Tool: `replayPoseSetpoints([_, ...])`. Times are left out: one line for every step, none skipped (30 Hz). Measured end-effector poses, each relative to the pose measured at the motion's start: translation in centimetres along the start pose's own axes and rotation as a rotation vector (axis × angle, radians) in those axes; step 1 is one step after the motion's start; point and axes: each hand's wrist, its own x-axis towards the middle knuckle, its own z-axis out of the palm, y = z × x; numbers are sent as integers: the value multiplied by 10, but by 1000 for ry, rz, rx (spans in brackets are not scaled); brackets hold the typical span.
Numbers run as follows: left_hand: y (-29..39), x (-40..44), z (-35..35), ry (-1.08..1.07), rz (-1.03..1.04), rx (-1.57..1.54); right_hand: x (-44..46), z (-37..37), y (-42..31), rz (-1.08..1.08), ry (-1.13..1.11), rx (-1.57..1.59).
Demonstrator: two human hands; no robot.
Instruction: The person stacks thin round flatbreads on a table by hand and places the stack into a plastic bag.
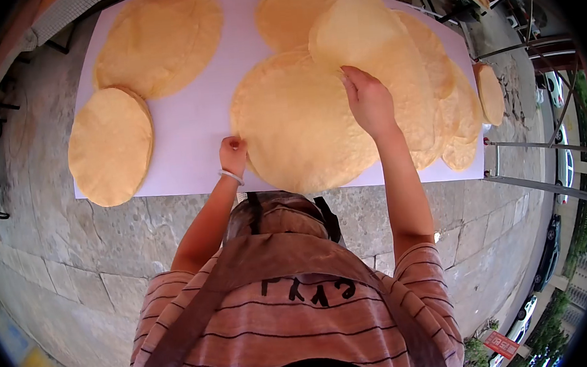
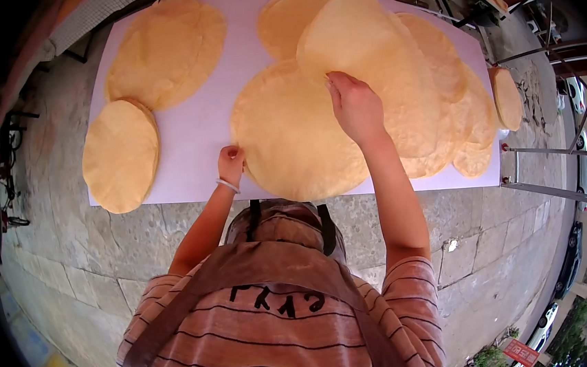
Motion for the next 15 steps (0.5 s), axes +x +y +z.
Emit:
replayPoseSetpoints([-5, 4, -3, -24, 67, 161, -16, 26, 2, 55, -45, -60])
replayPoseSetpoints([-9, 6, -6, -46, 133, 323, -34, 42, -10, 65, -48, -32])
replayPoseSetpoints([-9, 7, -7, -129, 127, 389, -57, 64, -16, 79, -118, 23])
replayPoseSetpoints([-7, 4, -8, -214, 117, 454, -85, 87, -20, 72, -171, 64])
replayPoseSetpoints([-6, -1, -10, -301, 106, 519, -111, 103, -25, 30, -224, 146])
replayPoseSetpoints([-2, -7, -9, -326, -62, 251, -136, 120, -26, -34, -220, 200])
replayPoseSetpoints([3, -13, -6, -344, -227, -19, -154, 124, -32, 15, -297, 161])
replayPoseSetpoints([4, -18, -5, -357, -391, -289, -162, 123, -39, 50, -305, 182])
replayPoseSetpoints([2, -20, -6, -371, -376, -346, -166, 123, -43, 86, -311, 203])
replayPoseSetpoints([0, -21, -7, -387, -361, -403, -166, 125, -45, 80, -299, 225])
replayPoseSetpoints([3, -25, -8, -405, -347, -458, -162, 123, -50, 78, -287, 248])
replayPoseSetpoints([7, -28, -8, -412, -345, -461, -161, 123, -54, 76, -272, 269])
replayPoseSetpoints([12, -31, -6, -420, -340, -465, -160, 124, -58, 80, -302, 273])
replayPoseSetpoints([23, -34, -3, -428, -334, -470, -159, 125, -61, 82, -331, 276])
replayPoseSetpoints([35, -38, -1, -398, -339, -496, -157, 126, -63, 84, -361, 280])
